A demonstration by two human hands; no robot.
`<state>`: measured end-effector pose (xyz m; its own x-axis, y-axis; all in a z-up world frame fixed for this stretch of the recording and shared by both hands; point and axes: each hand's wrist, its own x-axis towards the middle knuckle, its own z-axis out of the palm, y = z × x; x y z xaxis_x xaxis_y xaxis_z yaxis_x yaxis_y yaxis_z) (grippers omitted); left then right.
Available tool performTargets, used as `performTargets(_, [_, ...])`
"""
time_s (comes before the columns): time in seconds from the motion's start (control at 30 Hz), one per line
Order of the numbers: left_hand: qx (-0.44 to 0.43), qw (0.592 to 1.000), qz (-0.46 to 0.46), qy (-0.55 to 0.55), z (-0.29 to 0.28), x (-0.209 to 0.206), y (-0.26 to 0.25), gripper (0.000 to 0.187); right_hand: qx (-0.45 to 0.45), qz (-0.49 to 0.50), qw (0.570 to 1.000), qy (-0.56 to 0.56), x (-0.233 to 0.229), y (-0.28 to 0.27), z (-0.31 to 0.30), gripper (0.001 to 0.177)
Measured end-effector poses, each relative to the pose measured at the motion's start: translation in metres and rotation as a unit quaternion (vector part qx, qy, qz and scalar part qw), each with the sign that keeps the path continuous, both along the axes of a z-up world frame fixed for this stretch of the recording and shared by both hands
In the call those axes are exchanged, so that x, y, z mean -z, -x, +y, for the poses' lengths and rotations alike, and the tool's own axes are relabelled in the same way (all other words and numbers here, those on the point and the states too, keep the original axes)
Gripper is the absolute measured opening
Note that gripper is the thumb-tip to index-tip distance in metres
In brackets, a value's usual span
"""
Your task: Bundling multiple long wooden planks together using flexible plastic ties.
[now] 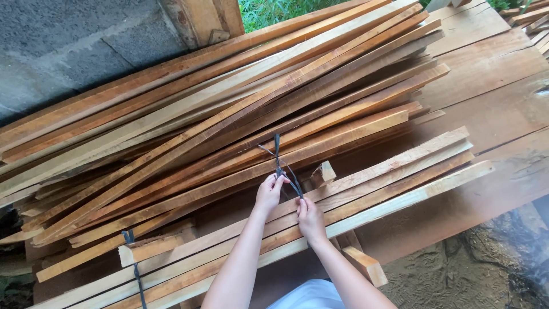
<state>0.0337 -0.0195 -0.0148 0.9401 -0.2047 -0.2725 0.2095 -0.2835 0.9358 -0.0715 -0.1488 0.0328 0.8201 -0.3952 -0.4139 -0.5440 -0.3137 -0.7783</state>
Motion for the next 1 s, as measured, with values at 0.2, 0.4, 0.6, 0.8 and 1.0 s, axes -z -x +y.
performTargets(0.2, [0.002,0.992,-0.087,-0.089,0.000,-0.004,0.008,0.019,0.011,-0.031,0.998,0.057,-0.011,-0.014,0.008,0.029])
performTargets(0.4, [0.042,0.975,-0.101,-0.191,0.006,-0.059,0.011,0.037,-0.075,-0.056,0.989,0.117,-0.022,-0.028,0.016,0.027])
performTargets(0.6, [0.074,0.971,-0.111,-0.198,-0.005,-0.070,0.013,0.036,-0.188,-0.005,0.967,0.170,0.022,-0.039,0.006,0.028])
performTargets(0.8, [0.056,0.972,-0.114,-0.196,-0.015,-0.043,0.021,0.034,-0.229,-0.040,0.958,0.168,0.016,-0.038,-0.002,0.022])
performTargets(1.0, [-0.194,0.951,0.018,-0.240,-0.013,-0.090,0.050,0.062,-0.178,0.013,0.975,0.129,0.012,-0.048,0.000,0.042])
